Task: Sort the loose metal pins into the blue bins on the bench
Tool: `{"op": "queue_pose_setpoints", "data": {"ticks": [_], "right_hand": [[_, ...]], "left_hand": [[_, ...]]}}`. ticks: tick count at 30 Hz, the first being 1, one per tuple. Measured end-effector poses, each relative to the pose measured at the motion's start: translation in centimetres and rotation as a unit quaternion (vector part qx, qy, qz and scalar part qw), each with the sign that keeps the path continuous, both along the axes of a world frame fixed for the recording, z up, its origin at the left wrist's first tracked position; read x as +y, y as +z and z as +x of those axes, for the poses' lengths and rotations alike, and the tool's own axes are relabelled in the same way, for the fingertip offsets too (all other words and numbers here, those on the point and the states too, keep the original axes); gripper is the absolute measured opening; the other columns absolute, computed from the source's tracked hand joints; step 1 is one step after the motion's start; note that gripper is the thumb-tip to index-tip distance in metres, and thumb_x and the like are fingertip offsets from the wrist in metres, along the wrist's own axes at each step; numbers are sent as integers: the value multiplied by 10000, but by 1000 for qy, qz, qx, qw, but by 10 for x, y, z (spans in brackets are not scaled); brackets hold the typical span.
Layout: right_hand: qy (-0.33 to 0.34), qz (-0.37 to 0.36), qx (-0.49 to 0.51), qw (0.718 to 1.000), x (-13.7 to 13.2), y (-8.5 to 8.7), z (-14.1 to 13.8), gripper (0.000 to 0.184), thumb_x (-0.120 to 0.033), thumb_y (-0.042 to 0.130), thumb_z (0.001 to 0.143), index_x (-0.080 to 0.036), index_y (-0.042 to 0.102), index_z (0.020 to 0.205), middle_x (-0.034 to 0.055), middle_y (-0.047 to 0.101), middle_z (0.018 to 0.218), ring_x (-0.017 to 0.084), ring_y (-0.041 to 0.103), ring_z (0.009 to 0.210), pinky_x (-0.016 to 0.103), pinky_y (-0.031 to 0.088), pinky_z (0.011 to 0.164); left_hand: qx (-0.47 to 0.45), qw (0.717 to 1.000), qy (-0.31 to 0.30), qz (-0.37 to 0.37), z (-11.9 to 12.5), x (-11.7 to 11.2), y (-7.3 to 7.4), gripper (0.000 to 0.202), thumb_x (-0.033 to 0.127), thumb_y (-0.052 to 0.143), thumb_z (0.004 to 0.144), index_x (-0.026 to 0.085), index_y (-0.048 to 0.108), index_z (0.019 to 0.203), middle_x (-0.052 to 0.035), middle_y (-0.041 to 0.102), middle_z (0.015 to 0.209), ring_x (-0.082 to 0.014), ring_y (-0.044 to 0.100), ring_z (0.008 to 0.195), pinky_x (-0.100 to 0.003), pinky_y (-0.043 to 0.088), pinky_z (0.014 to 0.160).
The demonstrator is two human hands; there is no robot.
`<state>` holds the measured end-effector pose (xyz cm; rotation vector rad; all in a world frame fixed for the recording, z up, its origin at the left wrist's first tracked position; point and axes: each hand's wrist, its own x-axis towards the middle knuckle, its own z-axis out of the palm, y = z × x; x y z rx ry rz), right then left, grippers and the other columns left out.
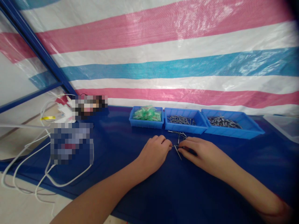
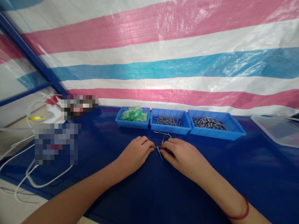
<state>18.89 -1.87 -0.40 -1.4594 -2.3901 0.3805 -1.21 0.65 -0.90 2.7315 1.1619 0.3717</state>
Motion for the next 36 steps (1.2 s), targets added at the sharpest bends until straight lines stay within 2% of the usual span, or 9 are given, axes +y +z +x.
{"op": "queue_pose_setpoints", "data": {"ticks": [3,6,9,12,17,21,24,32,36], "right_hand": [[-62,22,69,995,-2,2,-5,238,-385,523,885,-207,655,972,53,661,876,185,610,747,323,485,684],[-109,1,172,979,-3,3,-11,268,-437,554,861,-215,661,965,34,674,825,170,603,684,302,492,632],[-112,-28,269,956,-4,2,-14,254,-436,541,869,-215,666,887,33,684,822,178,614,724,299,503,648],[-108,-40,315,942,-5,0,-16,235,-422,552,866,-214,660,855,31,683,831,178,613,735,295,502,654],[-123,-45,313,941,-8,1,-19,204,-405,572,855,-219,655,847,25,666,791,176,597,709,299,481,639],[-105,-26,295,949,-9,4,-19,190,-383,549,875,-227,657,862,41,680,875,197,620,815,317,488,709],[-84,-7,276,958,-10,6,-18,200,-379,530,887,-230,664,886,53,682,903,209,627,852,327,492,727],[-64,7,246,967,-9,11,-13,205,-367,510,897,-231,664,898,55,673,889,195,618,796,310,476,674],[-80,-16,261,962,-6,10,-11,254,-408,502,895,-221,670,856,44,662,828,186,605,764,304,470,683]], "left_hand": [[-84,996,9,-31,-1,0,2,166,240,432,951,172,583,960,-46,622,965,-177,562,894,-321,443,831],[-194,976,15,-101,1,-1,4,116,238,486,924,168,571,960,-29,640,931,-155,584,861,-282,451,795],[-266,949,28,-168,4,-3,5,95,247,536,891,173,578,933,-14,647,890,-141,592,803,-256,455,736],[-301,930,33,-209,6,-6,4,104,264,551,878,172,587,911,-5,647,859,-126,585,757,-238,449,698],[-317,920,18,-230,7,-6,4,163,313,563,876,158,604,905,-6,642,835,-114,569,738,-218,434,673],[-300,928,8,-221,7,-6,5,210,328,539,894,157,631,976,-22,642,858,-123,573,755,-225,435,677],[-289,935,0,-205,7,-5,5,230,340,512,911,158,649,945,-34,635,867,-128,573,768,-233,440,688],[-349,922,38,-164,2,-1,10,183,338,605,849,158,620,881,-32,622,894,-118,571,753,-228,458,677],[-318,937,27,-140,-1,0,12,253,373,577,866,169,609,1013,-49,634,959,-146,585,821,-270,477,747]]}}
